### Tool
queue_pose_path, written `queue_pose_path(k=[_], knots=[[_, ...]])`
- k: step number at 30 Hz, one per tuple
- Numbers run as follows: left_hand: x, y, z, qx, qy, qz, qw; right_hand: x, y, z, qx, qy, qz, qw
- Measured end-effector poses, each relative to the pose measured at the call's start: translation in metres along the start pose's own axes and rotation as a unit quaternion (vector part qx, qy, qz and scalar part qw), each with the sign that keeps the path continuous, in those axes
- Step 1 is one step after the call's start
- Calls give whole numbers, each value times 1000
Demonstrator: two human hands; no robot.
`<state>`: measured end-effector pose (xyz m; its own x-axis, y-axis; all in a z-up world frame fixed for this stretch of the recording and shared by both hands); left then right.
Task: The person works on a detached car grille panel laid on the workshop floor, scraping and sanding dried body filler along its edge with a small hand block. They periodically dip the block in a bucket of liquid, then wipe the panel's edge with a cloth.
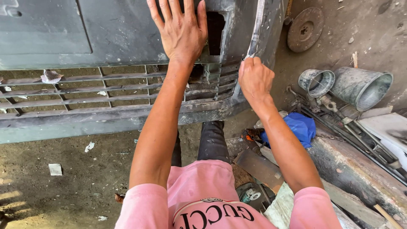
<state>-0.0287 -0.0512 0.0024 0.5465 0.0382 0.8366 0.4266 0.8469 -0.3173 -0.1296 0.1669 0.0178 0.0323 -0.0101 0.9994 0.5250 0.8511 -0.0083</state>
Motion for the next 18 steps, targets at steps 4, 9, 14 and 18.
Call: queue_pose_path(k=[4,9,14,18], knots=[[3,-1,0,-7,-4,11,1000,2,-11,3,-4,-17,-17,1000],[3,1,0,-13,0,17,1000,6,-9,25,-19,-111,6,994],[4,-2,0,-4,1,-13,1000,13,22,66,-150,-186,29,971],[12,-5,9,-21,0,3,1000,19,97,68,-320,-294,-26,900]])
Point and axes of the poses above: each hand's wrist, its own y-axis away from the middle knuckle, its own x-axis out of the back of the hand, z = x × y, the point moved 6 cm from there along -y, towards the middle knuckle, and after that the axes turned 15 degrees about z, right-handed, at the moved point
